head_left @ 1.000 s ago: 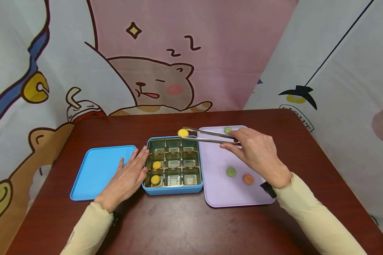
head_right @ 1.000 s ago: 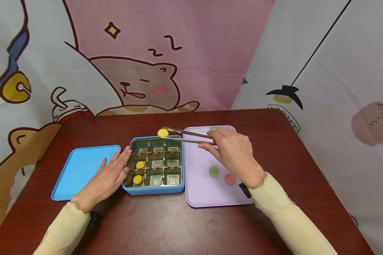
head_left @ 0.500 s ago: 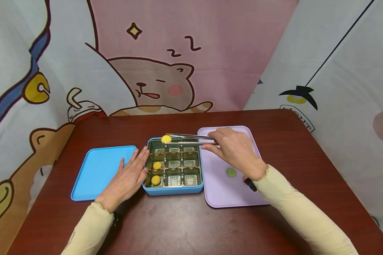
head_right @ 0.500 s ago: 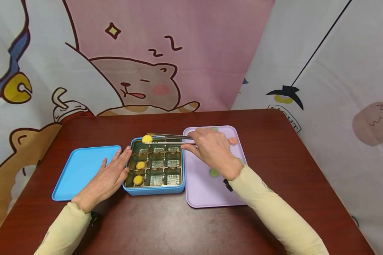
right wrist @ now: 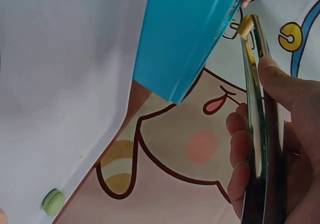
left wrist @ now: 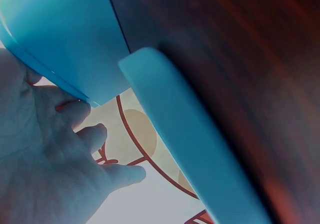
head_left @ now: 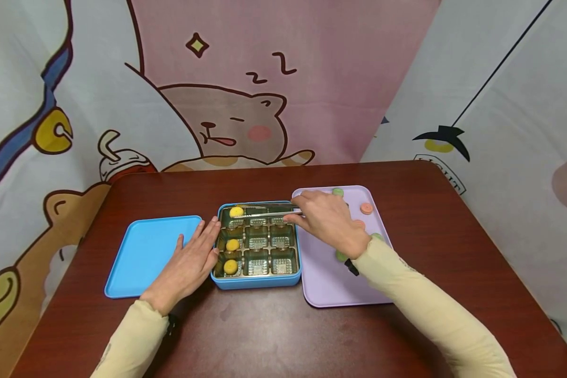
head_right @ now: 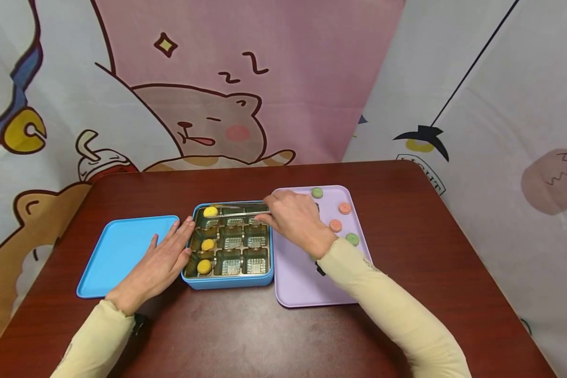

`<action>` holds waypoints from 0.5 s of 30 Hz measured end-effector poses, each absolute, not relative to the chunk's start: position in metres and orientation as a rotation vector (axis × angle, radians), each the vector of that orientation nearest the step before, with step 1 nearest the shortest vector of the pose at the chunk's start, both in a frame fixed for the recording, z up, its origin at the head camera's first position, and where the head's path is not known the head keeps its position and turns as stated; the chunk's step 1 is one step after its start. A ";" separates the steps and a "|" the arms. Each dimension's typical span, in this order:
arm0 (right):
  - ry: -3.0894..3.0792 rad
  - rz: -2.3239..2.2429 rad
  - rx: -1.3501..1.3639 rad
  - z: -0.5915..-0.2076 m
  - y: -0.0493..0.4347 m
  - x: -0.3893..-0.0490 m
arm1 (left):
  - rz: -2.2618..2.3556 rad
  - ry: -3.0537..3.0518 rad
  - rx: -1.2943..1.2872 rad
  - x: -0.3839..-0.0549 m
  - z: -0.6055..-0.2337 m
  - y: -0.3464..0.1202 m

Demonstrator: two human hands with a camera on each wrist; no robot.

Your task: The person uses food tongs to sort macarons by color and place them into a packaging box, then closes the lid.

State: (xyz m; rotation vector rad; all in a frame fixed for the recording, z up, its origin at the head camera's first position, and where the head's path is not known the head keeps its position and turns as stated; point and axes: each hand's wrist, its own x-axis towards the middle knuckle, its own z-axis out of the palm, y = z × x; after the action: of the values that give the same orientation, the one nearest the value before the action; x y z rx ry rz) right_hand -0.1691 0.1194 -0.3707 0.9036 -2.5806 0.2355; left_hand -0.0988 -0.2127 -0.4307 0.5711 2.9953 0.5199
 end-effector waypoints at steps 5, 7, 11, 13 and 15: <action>-2.612 0.188 0.881 -0.375 0.115 -0.172 | 0.520 2.995 0.578 -0.098 -0.430 -0.212; -2.605 0.166 0.879 -0.376 0.113 -0.172 | 0.520 2.996 0.580 -0.098 -0.430 -0.212; -2.581 0.131 0.883 -0.377 0.109 -0.173 | 0.518 2.997 0.580 -0.099 -0.430 -0.212; -2.578 0.120 0.885 -0.377 0.106 -0.173 | 0.519 2.996 0.575 -0.098 -0.430 -0.212; -2.587 0.112 0.883 -0.378 0.103 -0.173 | 0.523 2.993 0.573 -0.098 -0.430 -0.212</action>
State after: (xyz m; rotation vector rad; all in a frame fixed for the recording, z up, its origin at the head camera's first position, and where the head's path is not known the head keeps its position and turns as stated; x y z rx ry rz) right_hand -0.1733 0.1032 -0.3778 0.8830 -2.5867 0.1117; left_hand -0.0985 -0.2123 -0.4304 0.5733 2.9929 0.5233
